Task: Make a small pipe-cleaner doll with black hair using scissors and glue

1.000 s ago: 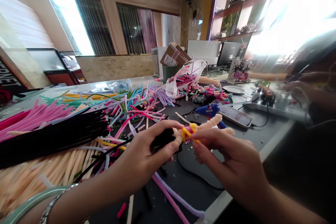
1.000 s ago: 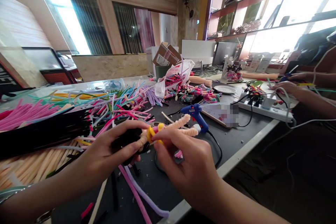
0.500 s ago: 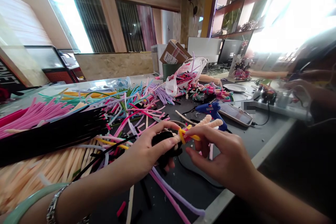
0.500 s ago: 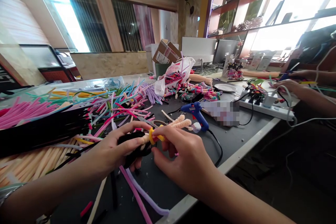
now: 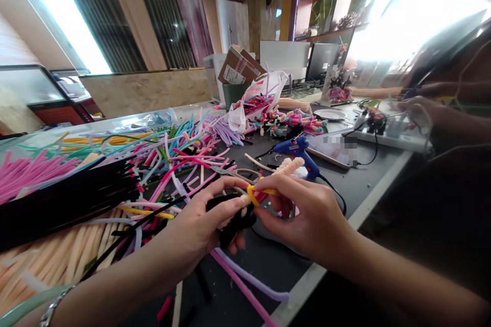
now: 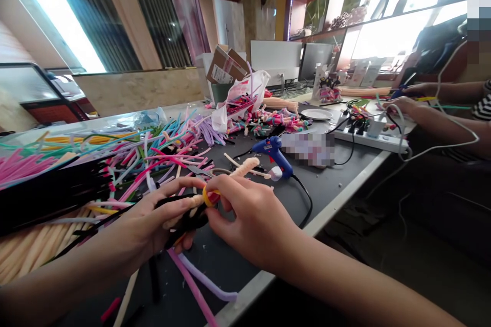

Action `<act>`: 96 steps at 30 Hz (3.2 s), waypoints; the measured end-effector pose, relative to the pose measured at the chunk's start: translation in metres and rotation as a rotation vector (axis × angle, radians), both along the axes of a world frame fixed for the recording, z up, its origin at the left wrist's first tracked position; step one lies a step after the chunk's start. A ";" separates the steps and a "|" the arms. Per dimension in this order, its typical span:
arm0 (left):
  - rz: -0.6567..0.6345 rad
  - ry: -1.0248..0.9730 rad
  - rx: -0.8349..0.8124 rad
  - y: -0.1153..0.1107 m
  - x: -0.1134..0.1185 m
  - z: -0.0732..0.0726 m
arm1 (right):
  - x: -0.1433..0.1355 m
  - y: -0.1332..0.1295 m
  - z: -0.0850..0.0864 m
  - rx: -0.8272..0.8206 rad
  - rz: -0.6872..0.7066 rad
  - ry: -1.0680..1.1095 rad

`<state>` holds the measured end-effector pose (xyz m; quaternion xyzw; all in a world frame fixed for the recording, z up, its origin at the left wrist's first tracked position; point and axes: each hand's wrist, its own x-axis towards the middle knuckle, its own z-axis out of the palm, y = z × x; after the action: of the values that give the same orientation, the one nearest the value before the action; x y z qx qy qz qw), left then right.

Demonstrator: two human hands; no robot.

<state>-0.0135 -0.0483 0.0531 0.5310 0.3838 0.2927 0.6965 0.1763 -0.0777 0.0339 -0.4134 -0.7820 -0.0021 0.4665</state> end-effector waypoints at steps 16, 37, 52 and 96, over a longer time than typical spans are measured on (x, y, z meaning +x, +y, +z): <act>0.007 0.032 -0.023 -0.003 0.000 0.002 | 0.001 0.001 0.003 -0.036 0.003 0.009; 0.008 0.016 -0.031 -0.003 0.002 0.001 | 0.006 0.001 0.007 -0.109 0.049 0.002; 0.002 0.021 -0.041 -0.002 0.003 0.002 | 0.007 0.002 0.009 -0.155 0.049 -0.014; -0.006 0.013 -0.060 0.003 0.001 -0.003 | 0.018 0.006 0.019 -0.345 0.166 -0.101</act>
<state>-0.0121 -0.0449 0.0505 0.5128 0.3953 0.2757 0.7105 0.1946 -0.0719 0.0530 -0.4208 -0.8245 0.1495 0.3476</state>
